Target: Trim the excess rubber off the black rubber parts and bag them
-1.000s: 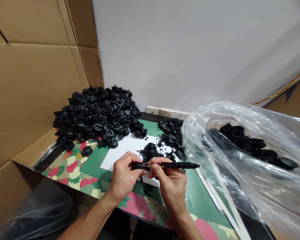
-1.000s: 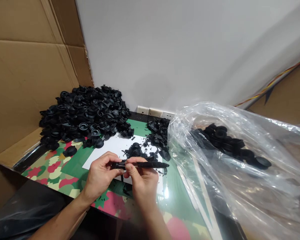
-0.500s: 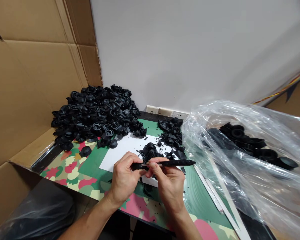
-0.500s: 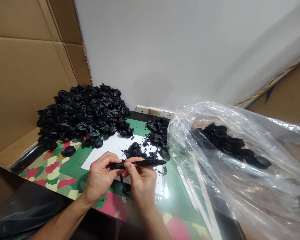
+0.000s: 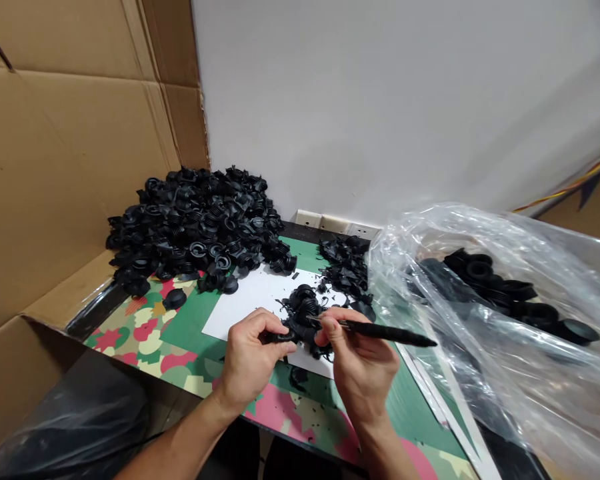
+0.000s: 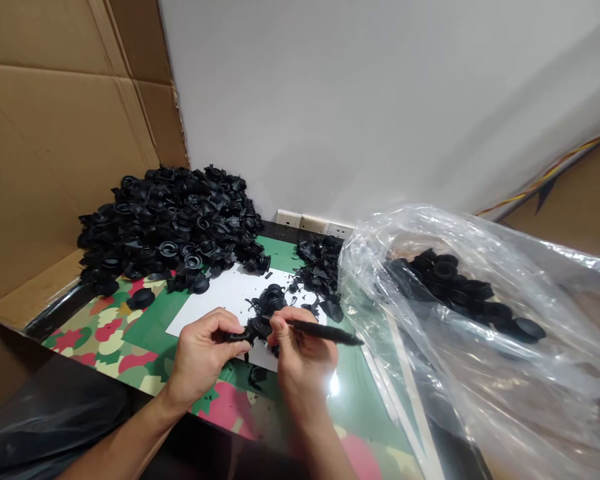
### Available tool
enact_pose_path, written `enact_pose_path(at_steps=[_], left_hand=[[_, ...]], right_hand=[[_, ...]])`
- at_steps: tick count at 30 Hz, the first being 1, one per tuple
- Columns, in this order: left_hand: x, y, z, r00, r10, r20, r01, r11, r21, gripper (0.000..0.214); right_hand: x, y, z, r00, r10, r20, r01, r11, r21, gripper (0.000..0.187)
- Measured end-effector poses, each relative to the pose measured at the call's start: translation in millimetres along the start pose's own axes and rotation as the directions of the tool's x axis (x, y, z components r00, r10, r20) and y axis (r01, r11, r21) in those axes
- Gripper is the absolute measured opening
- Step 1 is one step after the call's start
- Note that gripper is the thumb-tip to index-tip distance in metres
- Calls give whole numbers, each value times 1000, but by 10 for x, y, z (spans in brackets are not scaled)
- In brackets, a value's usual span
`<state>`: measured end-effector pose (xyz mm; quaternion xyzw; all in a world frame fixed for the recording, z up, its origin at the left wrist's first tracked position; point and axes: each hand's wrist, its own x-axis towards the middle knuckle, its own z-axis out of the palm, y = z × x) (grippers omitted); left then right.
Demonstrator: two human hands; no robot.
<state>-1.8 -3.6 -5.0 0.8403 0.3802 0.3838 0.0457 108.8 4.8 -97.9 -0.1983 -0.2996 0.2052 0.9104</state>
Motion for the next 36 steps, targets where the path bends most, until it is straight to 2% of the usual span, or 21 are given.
enact_pose_path(at_steps=[2,4,11,19,23,26,28,29,31,32,34,36], left_hand=[[18,-4,-6,1000,-1,-7,1,1000,-13,17],[31,-16,-12,1000,12,3,-12,1000,13,18],[33,-34,-17,992,128,23,-130,983,127,17],[57,-14,3,982,188,19,-188,967,174,21],[68,-38,-10,983,180,34,-183,960,210,18],[71,-52,-13,980,198,29,-199,955,219,19],[73,-52,-4,978,206,34,-208,953,222,18],[75,-49,3,977,209,44,-213,952,220,16],[83,-37,15,975,215,61,-223,951,215,13],[91,-28,18,973,219,66,-228,949,215,14],[118,-4,11,976,214,48,-219,949,225,19],[159,23,-10,982,188,18,-187,954,235,26]], right_hand=[[-26,-25,9,975,214,54,-220,957,190,17],[-49,-64,30,950,285,124,-310,906,288,21],[-69,-103,89,953,239,188,-289,903,319,14],[-84,-88,119,943,260,206,-314,901,300,19],[-101,-45,121,937,271,221,-330,893,307,20],[-116,-8,135,953,195,232,-258,925,280,13],[-111,-1,148,975,33,220,-78,976,203,3],[-97,-3,153,975,-70,209,41,989,143,5],[-39,-13,150,949,-255,185,258,966,10,12],[6,-18,139,935,-316,163,327,944,-50,13],[115,-24,101,933,-343,105,355,924,-138,8],[225,-16,52,973,-215,80,226,960,-168,6]])
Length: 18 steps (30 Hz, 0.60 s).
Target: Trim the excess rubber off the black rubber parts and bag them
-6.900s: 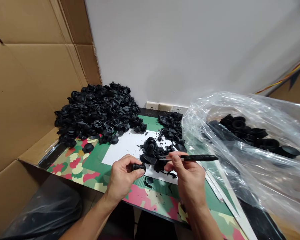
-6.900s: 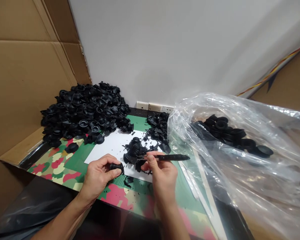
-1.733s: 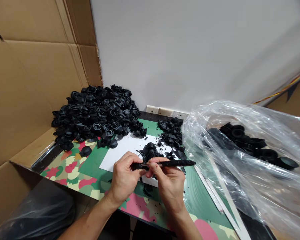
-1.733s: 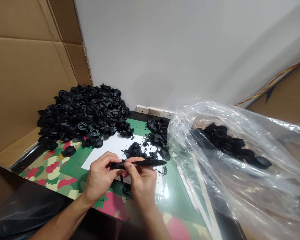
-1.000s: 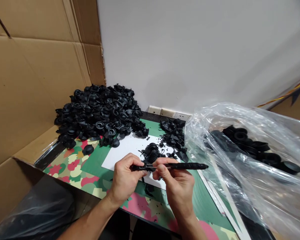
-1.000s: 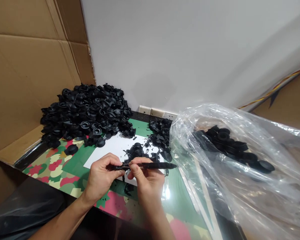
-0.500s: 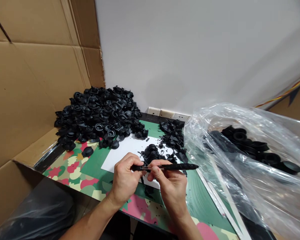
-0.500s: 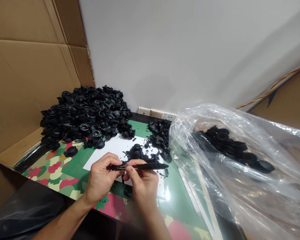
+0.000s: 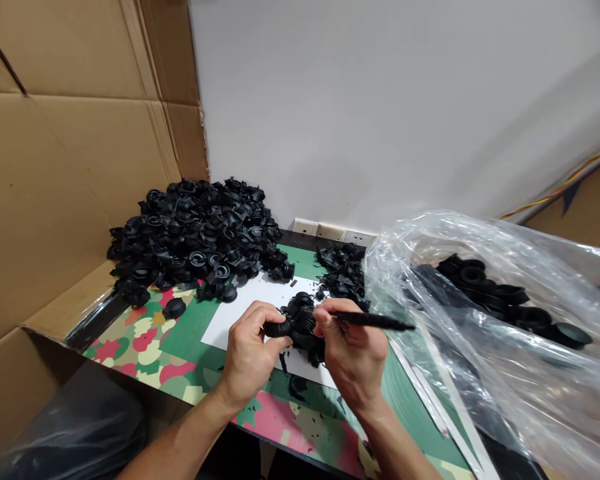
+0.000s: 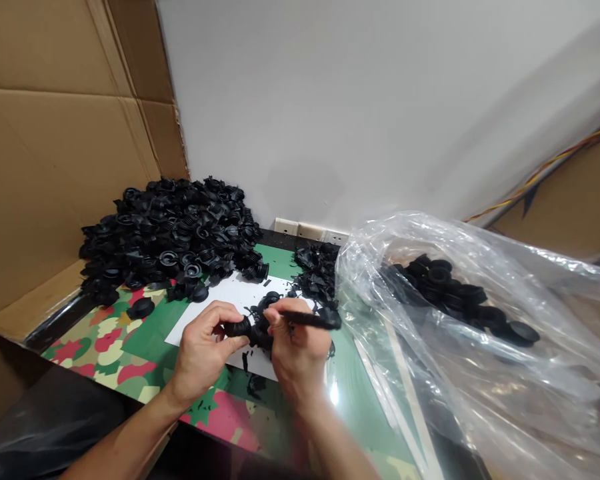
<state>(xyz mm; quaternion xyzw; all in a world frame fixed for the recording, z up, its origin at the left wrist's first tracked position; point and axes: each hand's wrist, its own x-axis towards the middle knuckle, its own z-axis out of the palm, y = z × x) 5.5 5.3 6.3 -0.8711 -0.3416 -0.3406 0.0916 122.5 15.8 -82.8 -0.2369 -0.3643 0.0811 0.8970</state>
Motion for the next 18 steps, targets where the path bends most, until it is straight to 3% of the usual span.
enact_pose_path(at_steps=[2,5,7,14,18], left_hand=[[50,3,-31,999,-43,-15,43,999,6,27],[115,-11,-68,995,-102,11,101,995,6,27],[153,-20,-84,988,-145,47,145,989,7,27],[308,9,-81,945,-275,178,291,954,-69,30],[354,-46,3,926,-342,161,370,906,-205,23]], right_hand=[[71,49,-34,959,251,129,-263,961,88,23],[100,117,-12,734,505,454,-614,779,127,42],[83,148,42,615,546,568,-698,713,71,43],[70,191,161,526,584,618,-789,607,98,50],[96,212,149,521,603,604,-829,527,188,51]])
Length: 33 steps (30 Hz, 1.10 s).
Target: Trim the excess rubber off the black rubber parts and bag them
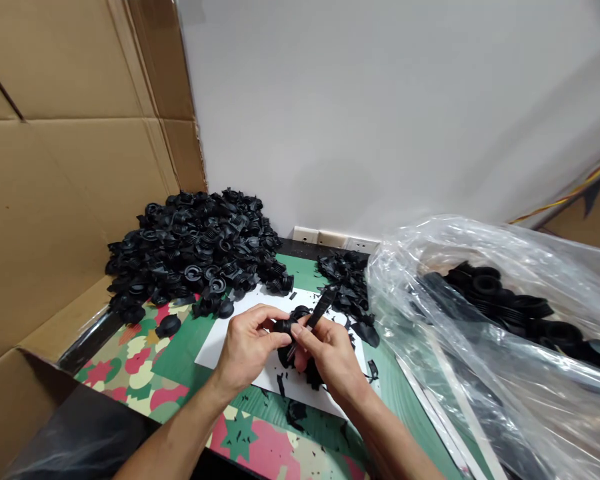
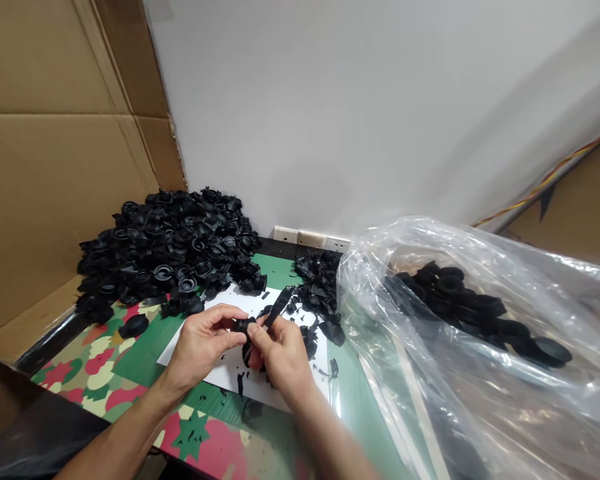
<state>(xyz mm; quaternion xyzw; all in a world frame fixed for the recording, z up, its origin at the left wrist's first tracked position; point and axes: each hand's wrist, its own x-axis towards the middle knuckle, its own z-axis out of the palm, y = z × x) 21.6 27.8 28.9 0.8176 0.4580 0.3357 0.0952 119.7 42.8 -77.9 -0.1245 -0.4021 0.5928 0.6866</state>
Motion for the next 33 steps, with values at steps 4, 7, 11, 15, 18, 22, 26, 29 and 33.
enact_pose_path(at_steps=[4,7,11,15,18,22,26,29,33], left_hand=[[68,-51,84,989,-143,-36,138,983,-119,20],[96,-44,111,972,-234,-36,223,956,-191,20],[107,-42,89,971,-226,-75,212,964,-162,17],[112,-76,66,988,-137,-73,128,985,-116,14],[114,-96,54,992,-89,-85,82,993,-90,14],[105,-115,38,984,-130,-119,117,987,-111,16],[82,-120,44,982,-162,-99,148,980,-132,17],[67,-95,63,981,-177,-77,165,975,-149,18],[60,-43,76,980,-193,-47,185,973,-140,19]], right_hand=[[31,19,-10,1000,14,-17,-12,994,104,53],[49,34,-15,1000,13,-13,-12,994,111,54],[39,39,-46,1000,15,1,-15,997,72,56],[-8,44,-86,986,-141,-90,145,989,39,50],[-50,39,-109,960,-248,-131,240,968,-77,45],[-104,0,-116,934,-257,-250,250,966,-59,44],[-114,-21,-72,910,-315,-272,344,936,68,37],[-92,-1,-35,902,-360,-240,391,916,95,33],[-68,21,-3,882,-398,-252,435,893,117,27]])
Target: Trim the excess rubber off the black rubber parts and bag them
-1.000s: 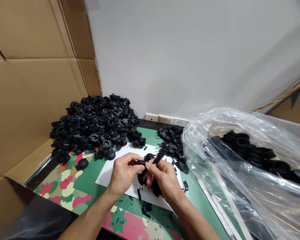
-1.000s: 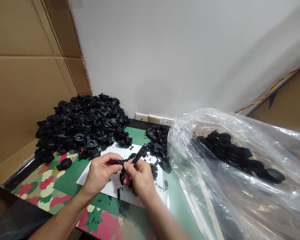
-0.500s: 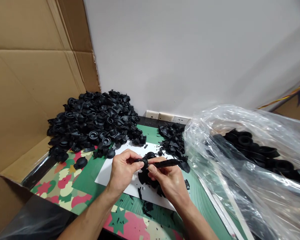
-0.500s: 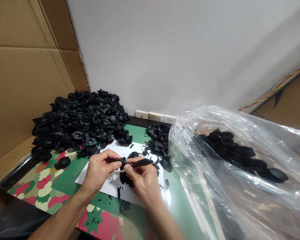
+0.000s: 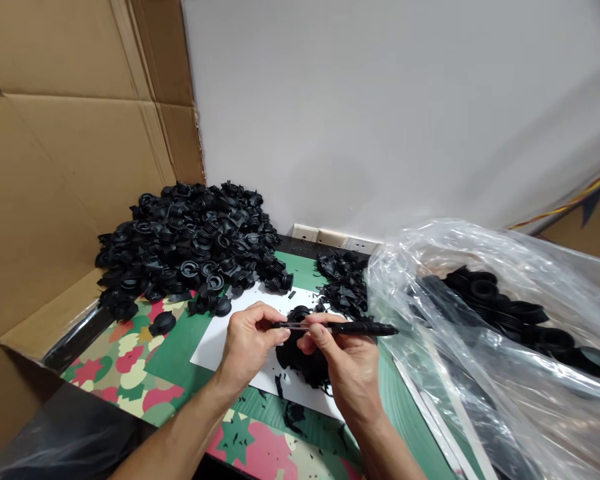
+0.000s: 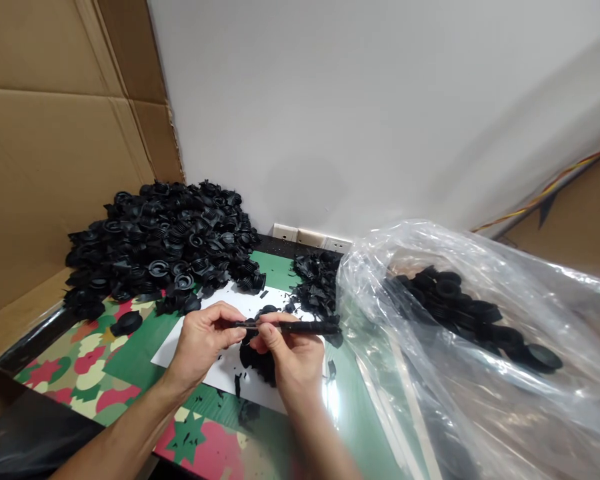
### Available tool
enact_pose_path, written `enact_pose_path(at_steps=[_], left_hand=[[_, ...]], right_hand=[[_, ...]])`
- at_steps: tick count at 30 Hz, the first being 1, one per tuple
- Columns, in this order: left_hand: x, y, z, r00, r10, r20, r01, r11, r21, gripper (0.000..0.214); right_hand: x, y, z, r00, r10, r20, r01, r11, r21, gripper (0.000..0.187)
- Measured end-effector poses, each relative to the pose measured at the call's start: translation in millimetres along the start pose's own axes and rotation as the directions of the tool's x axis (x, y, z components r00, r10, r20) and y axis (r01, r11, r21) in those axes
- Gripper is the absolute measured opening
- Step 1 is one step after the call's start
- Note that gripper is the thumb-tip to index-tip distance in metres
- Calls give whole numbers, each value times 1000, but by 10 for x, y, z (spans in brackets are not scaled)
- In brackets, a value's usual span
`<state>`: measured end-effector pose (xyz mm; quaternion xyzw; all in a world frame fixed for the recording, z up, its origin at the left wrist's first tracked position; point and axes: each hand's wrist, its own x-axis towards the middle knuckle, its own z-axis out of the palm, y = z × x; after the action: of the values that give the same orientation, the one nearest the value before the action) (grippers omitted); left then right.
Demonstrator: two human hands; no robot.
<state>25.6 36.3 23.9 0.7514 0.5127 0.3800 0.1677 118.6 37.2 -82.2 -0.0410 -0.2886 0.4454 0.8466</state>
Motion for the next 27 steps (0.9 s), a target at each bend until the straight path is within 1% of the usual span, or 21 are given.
enact_pose_path(at_steps=[4,8,11,13,14,15,16,17,19,20,21,22,23,24,25,27], left_hand=[[-8,19,-8,1000,11,10,-11,1000,3,18],[-11,17,-17,998,56,20,-56,998,19,15],[-6,23,-16,998,53,18,-53,998,31,14],[-2,18,-16,999,45,18,-45,998,33,14],[-1,9,-16,999,44,18,-44,998,35,14],[-2,-4,-17,999,42,20,-43,998,35,15],[-6,-22,-17,999,41,21,-41,999,34,15],[-13,-41,-18,999,46,24,-47,998,36,15],[-36,-74,-17,993,95,63,-98,994,49,13],[-49,-85,-16,987,133,90,-138,989,54,11],[-60,-89,-15,978,177,110,-184,981,58,9],[-69,-87,-13,969,216,123,-224,973,58,7],[-74,-80,-12,962,244,123,-252,966,54,6],[-75,-70,-12,961,254,110,-261,964,47,5],[-72,-57,-12,964,251,90,-255,966,38,5],[-58,-30,-15,975,214,64,-216,976,14,6]], right_hand=[[0,4,18,999,-34,6,34,999,6,23],[3,13,13,999,-40,2,40,999,-10,24],[3,21,6,998,-59,16,59,997,-40,22],[-7,17,13,992,-120,30,123,988,-99,17],[-15,10,21,982,-184,42,188,972,-142,12],[-26,1,31,960,-272,62,279,942,-187,6],[-36,-12,40,926,-364,101,377,894,-240,4],[-45,-27,44,880,-447,158,474,829,-297,9],[-49,-57,32,782,-558,277,620,655,-432,15],[-41,-68,10,742,-589,319,659,558,-504,16],[-27,-74,-22,712,-619,332,673,466,-575,16],[-8,-74,-63,685,-658,313,670,401,-625,16],[13,-70,-108,675,-688,267,650,383,-657,15],[35,-62,-152,683,-704,194,620,419,-664,14],[55,-52,-192,716,-690,104,578,502,-644,11],[82,-32,-245,821,-565,-81,433,709,-557,3]])
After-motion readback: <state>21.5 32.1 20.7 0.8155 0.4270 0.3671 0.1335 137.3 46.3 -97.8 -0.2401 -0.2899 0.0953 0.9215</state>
